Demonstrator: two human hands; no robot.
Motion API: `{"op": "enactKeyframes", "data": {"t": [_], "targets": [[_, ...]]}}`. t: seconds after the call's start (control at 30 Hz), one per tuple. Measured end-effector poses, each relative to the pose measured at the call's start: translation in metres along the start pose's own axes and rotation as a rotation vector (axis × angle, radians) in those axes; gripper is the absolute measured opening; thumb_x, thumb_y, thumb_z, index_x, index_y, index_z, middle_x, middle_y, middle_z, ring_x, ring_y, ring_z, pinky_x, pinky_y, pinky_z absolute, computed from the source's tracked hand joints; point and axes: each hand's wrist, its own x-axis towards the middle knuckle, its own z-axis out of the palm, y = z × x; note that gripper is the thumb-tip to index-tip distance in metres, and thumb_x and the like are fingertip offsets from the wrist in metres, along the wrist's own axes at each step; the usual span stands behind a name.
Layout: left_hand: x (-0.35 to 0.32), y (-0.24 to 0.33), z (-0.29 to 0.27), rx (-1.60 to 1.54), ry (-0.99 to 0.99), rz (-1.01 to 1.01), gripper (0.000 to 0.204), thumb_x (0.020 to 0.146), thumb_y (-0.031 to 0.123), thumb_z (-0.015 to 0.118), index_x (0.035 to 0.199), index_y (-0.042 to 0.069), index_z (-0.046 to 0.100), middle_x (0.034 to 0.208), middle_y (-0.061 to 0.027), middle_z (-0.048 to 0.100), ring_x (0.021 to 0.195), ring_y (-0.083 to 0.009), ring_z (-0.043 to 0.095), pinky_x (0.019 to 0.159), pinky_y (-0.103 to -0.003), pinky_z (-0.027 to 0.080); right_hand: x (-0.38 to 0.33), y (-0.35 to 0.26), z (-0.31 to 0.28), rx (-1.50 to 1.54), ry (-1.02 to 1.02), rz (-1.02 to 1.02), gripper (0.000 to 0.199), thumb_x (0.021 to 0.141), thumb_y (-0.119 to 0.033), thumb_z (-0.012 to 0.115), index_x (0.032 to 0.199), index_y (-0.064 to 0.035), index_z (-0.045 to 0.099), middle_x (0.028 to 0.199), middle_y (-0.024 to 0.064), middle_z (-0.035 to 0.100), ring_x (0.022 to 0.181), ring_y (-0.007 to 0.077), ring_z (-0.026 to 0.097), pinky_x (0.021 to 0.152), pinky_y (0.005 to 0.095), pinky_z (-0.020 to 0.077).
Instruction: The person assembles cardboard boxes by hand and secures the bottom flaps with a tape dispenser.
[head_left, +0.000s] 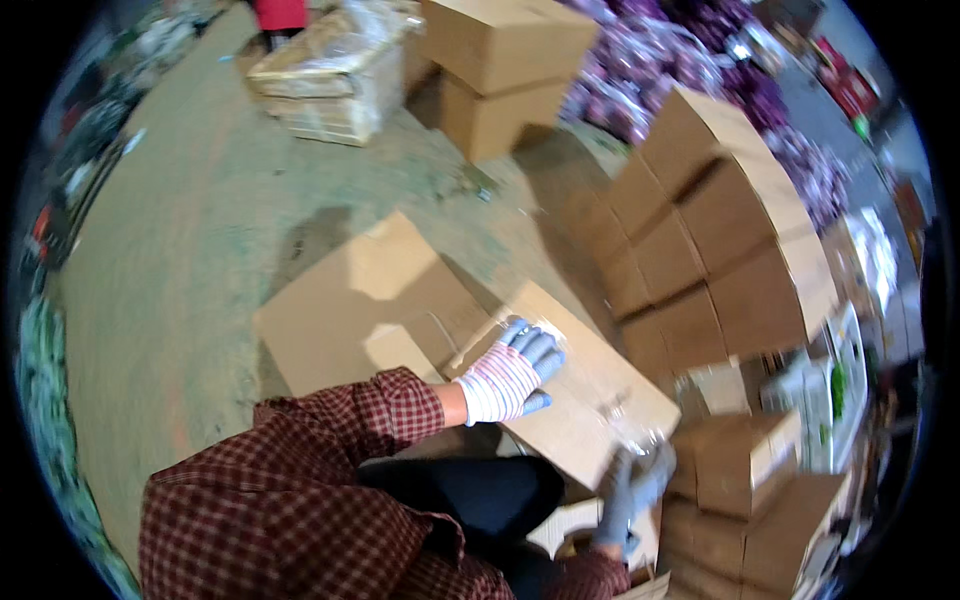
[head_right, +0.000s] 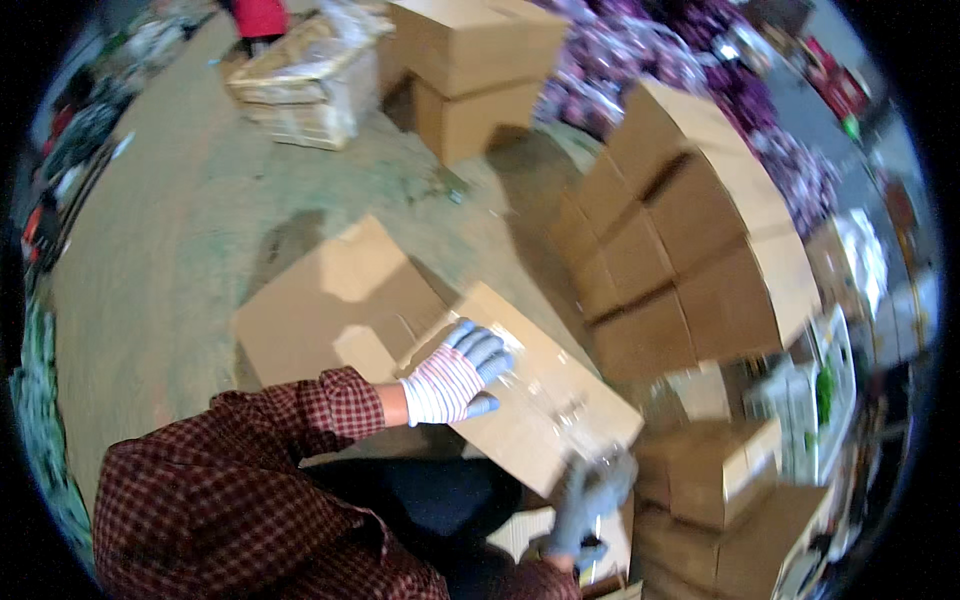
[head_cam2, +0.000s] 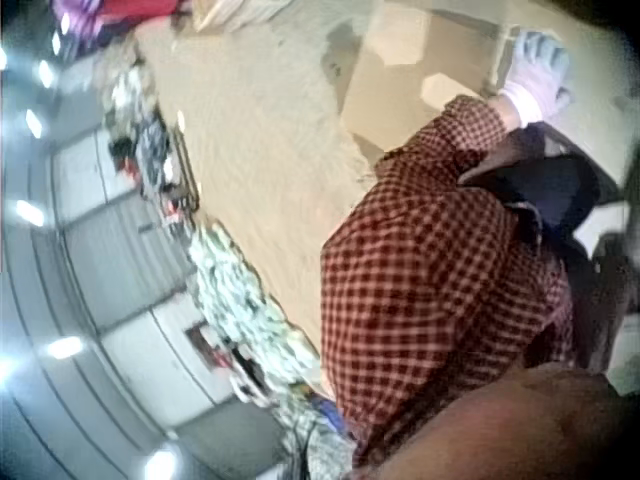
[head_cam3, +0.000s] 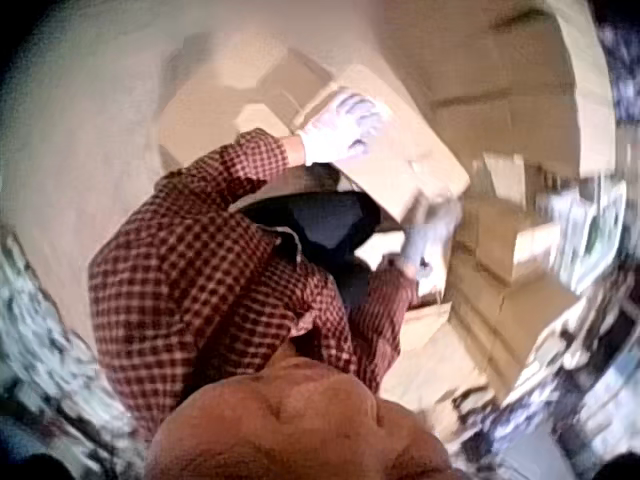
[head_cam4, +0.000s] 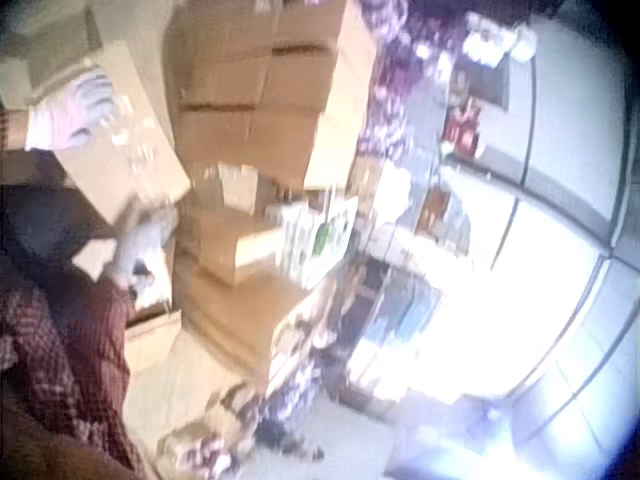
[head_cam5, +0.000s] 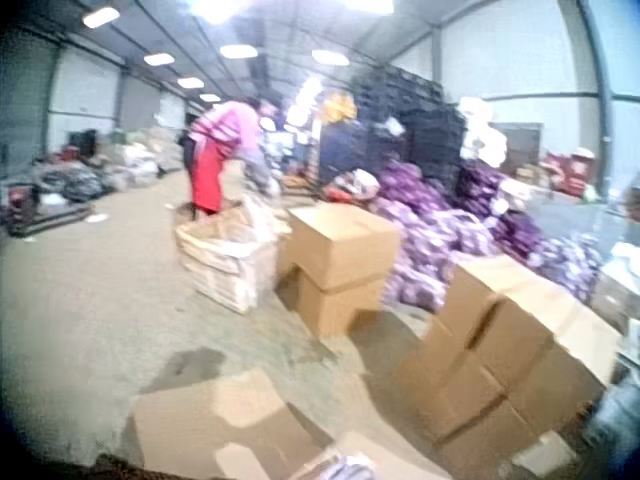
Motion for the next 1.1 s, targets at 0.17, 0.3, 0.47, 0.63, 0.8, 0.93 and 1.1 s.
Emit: {"op": "enactKeyframes", "data": {"t": [0.17,0.3,0.47,0.63,0.8,0.93,1.1], "targets": [[-0.048,-0.069,0.013,-0.715,-0.273,-0.912,0.085,0.075,0.05,0.068,0.134,-0.004,0.037,0.13,-0.0246,0.046,0.122,-0.0368,0.044,0.104,-0.042,0.033,-0.026,-0.015,-0.015,0.684,-0.404,0.966,0.048,0.096,-0.039,0.046,0.13,-0.0051,0.043,0.112,0.0089,0.058,0.094,0.018,0.057,0.074,0.0292,0.0505],[-0.049,-0.067,0.009,-0.955,-0.281,-0.696,0.097,0.072,0.048,0.073,0.141,-0.002,0.026,0.134,-0.0243,0.045,0.123,-0.0353,0.045,0.101,-0.037,0.037,-0.047,0.0,-0.056,0.087,-0.585,0.431,0.055,0.09,-0.011,0.052,0.139,0.0019,0.031,0.13,0.0243,0.047,0.12,0.0372,0.044,0.101,0.0405,0.0383],[-0.045,-0.049,-0.122,-1.037,-0.107,-0.41,0.089,0.079,0.028,0.073,0.144,-0.001,0.019,0.142,-0.0187,0.037,0.13,-0.0271,0.036,0.107,-0.035,0.03,-0.029,-0.122,-0.108,0.594,-0.153,0.783,0.057,0.094,-0.03,0.054,0.135,0.0055,0.036,0.127,0.0184,0.048,0.106,0.0241,0.051,0.087,0.0335,0.043],[-0.01,-0.1,-0.259,-1.053,0.376,-0.116,0.087,0.08,0.026,0.072,0.145,0.001,0.02,0.143,-0.0144,0.036,0.131,-0.0239,0.035,0.108,-0.038,0.029,0.104,-0.215,-0.11,0.251,0.28,-0.291,0.042,0.091,-0.019,0.055,0.125,0.0044,0.047,0.108,0.0133,0.058,0.093,0.02,0.056,0.078,0.0299,0.0464],[0.072,-0.21,-0.364,-0.807,1.367,-0.266,0.056,0.082,0.024,0.064,0.126,-0.003,0.045,0.118,-0.0198,0.057,0.109,-0.0313,0.054,0.094,-0.039,0.042,0.285,-0.374,-0.072,0.831,0.012,-0.557,0.053,0.089,-0.011,0.057,0.136,0.0036,0.039,0.128,0.0143,0.051,0.109,0.0182,0.052,0.097,0.0292,0.0386],[0.04,-0.23,-0.238,-0.503,0.843,-0.455,0.06,0.082,0.024,0.064,0.13,-0.004,0.042,0.13,-0.0243,0.049,0.121,-0.0332,0.048,0.101,-0.038,0.038,0.173,-0.352,-0.06,0.585,-0.143,-0.813,0.035,0.084,-0.002,0.056,0.118,0.0031,0.056,0.123,0.0151,0.056,0.114,0.0246,0.053,0.098,0.0361,0.0401],[-0.121,-0.239,-0.036,-1.04,0.212,-1.207,0.068,0.085,0.028,0.061,0.137,-0.005,0.033,0.141,-0.0229,0.038,0.127,-0.031,0.041,0.103,-0.037,0.035,0.06,-0.2,-0.015,0.512,-0.545,0.115,0.023,0.083,-0.006,0.062,0.103,0.0057,0.062,0.098,0.0115,0.064,0.091,0.0165,0.06,0.082,0.0256,0.0469]]}}
